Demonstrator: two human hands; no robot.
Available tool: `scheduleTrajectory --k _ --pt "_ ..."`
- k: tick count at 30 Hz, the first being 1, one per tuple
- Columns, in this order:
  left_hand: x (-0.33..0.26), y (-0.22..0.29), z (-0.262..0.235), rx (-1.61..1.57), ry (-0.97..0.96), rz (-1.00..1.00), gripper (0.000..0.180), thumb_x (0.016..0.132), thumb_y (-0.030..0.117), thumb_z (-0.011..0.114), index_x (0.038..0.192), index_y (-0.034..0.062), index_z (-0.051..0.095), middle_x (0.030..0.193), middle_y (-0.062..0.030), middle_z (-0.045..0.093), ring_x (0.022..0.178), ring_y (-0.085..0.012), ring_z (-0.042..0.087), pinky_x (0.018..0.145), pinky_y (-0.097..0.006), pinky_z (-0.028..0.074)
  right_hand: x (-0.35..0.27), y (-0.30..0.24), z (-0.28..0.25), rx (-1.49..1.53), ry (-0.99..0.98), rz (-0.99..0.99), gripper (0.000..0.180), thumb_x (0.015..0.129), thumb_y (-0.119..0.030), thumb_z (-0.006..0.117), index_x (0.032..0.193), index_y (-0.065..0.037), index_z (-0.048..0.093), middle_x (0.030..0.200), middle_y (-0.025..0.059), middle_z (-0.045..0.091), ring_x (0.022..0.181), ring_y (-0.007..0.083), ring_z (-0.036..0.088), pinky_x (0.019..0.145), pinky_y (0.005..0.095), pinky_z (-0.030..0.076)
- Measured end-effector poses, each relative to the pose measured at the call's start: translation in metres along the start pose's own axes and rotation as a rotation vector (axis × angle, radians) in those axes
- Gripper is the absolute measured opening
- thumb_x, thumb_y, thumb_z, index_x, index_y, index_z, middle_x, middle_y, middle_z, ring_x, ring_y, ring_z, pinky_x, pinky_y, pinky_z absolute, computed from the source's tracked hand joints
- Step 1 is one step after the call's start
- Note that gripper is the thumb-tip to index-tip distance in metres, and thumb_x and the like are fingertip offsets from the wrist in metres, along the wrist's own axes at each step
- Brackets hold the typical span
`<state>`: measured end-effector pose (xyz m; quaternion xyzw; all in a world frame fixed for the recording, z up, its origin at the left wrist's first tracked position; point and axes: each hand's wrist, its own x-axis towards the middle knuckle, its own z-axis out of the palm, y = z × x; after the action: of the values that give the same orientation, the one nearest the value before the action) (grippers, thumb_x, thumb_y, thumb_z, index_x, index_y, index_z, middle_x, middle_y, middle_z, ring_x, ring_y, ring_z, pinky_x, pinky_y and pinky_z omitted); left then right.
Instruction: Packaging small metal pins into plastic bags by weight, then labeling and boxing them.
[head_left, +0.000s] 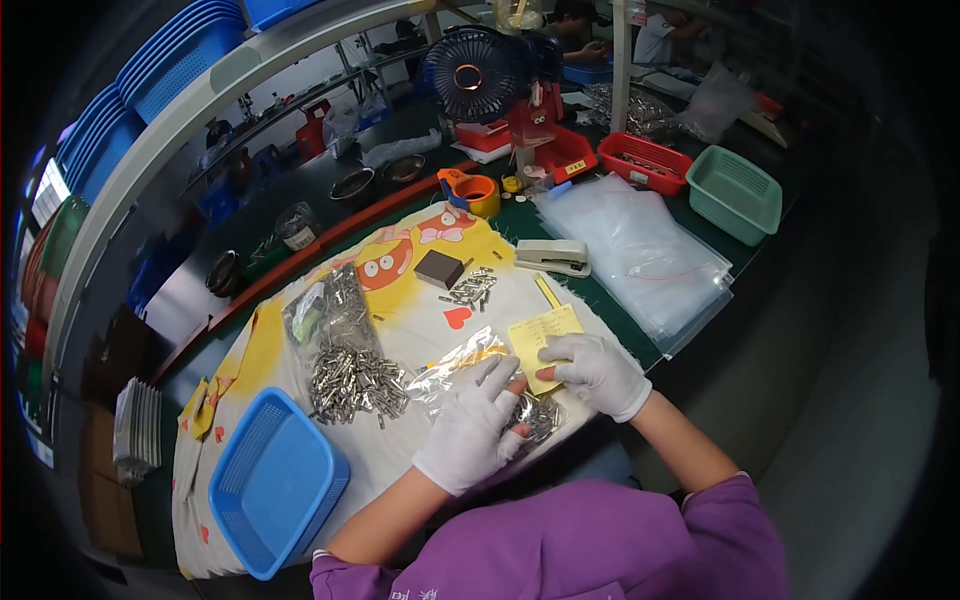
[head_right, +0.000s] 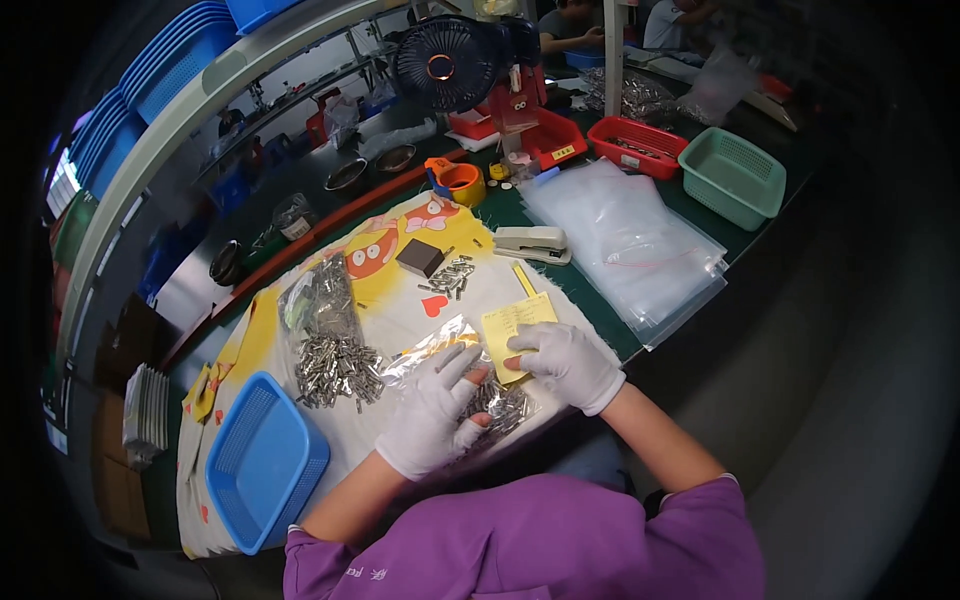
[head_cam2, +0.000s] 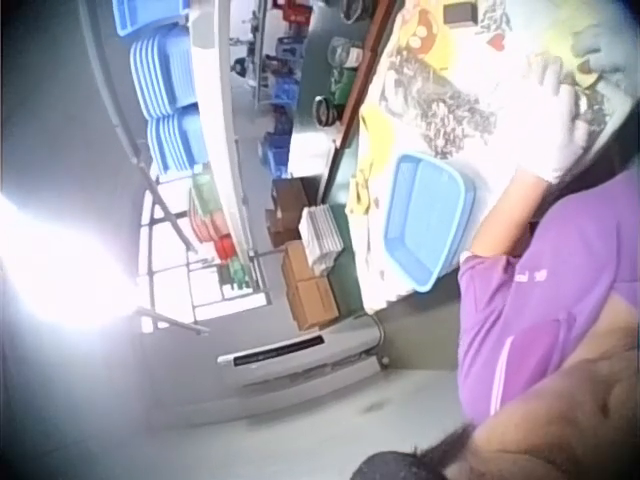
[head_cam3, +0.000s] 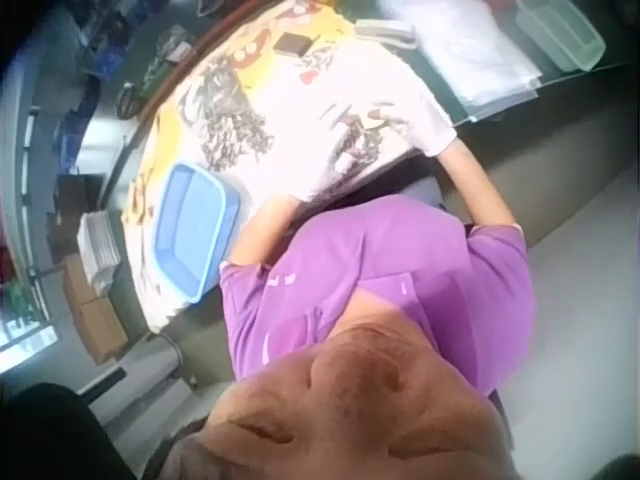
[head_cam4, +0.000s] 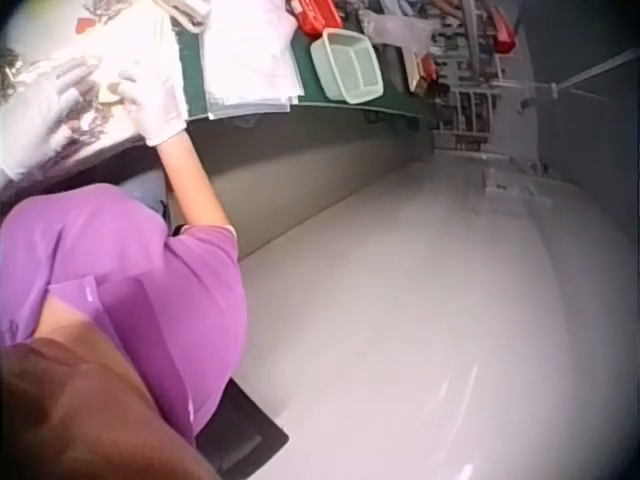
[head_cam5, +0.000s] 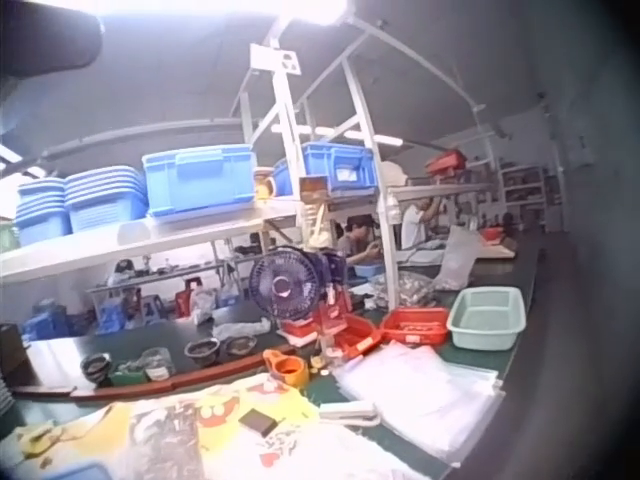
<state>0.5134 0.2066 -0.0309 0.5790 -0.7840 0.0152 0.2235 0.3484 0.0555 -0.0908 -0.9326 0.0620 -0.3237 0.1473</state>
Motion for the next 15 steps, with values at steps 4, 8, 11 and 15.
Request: scheduleTrajectory --k 4,8,11,15 --pt "0.022 -0.005 0.022 0.006 -0.073 0.053 0.053 0.072 0.03 0.064 0.109 -0.0043 0.049 0.121 -0.0231 0.044 0.113 -0.0403 0.041 0.093 -0.045 0.037 0.008 0.009 -0.012 0.182 -0.08 -0.147 0.022 0.067 -0.003 0.063 0.087 -0.013 0.064 0.103 0.01 0.058 0.1 0.0352 0.054 0.085 0.0413 0.044" --pt "0.033 -0.016 0.04 -0.092 0.002 0.05 0.052 0.077 0.039 0.059 0.107 -0.0026 0.051 0.119 -0.0229 0.045 0.113 -0.0406 0.041 0.095 -0.046 0.034 0.01 0.022 -0.029 0.095 -0.233 -0.218 0.025 0.066 -0.008 0.065 0.09 -0.017 0.066 0.112 0.0081 0.055 0.108 0.0335 0.049 0.09 0.0385 0.041" --pt "0.039 -0.021 0.046 0.121 -0.233 0.081 0.05 0.079 0.043 0.053 0.104 -0.0002 0.054 0.117 -0.0205 0.048 0.112 -0.0382 0.042 0.097 -0.047 0.031 0.02 0.024 -0.056 0.002 -0.515 -0.084 0.032 0.064 -0.014 0.067 0.097 -0.015 0.066 0.127 0.0119 0.046 0.123 0.0328 0.036 0.101 0.0379 0.031" --pt "0.039 -0.024 0.051 0.189 -0.217 0.061 0.047 0.082 0.046 0.047 0.1 0.0038 0.058 0.111 -0.0142 0.051 0.114 -0.0324 0.041 0.102 -0.049 0.022 0.068 0.045 -0.091 0.326 -0.369 0.206 0.041 0.067 -0.017 0.067 0.106 -0.006 0.06 0.126 0.0162 0.046 0.117 0.0309 0.043 0.1 0.037 0.033"
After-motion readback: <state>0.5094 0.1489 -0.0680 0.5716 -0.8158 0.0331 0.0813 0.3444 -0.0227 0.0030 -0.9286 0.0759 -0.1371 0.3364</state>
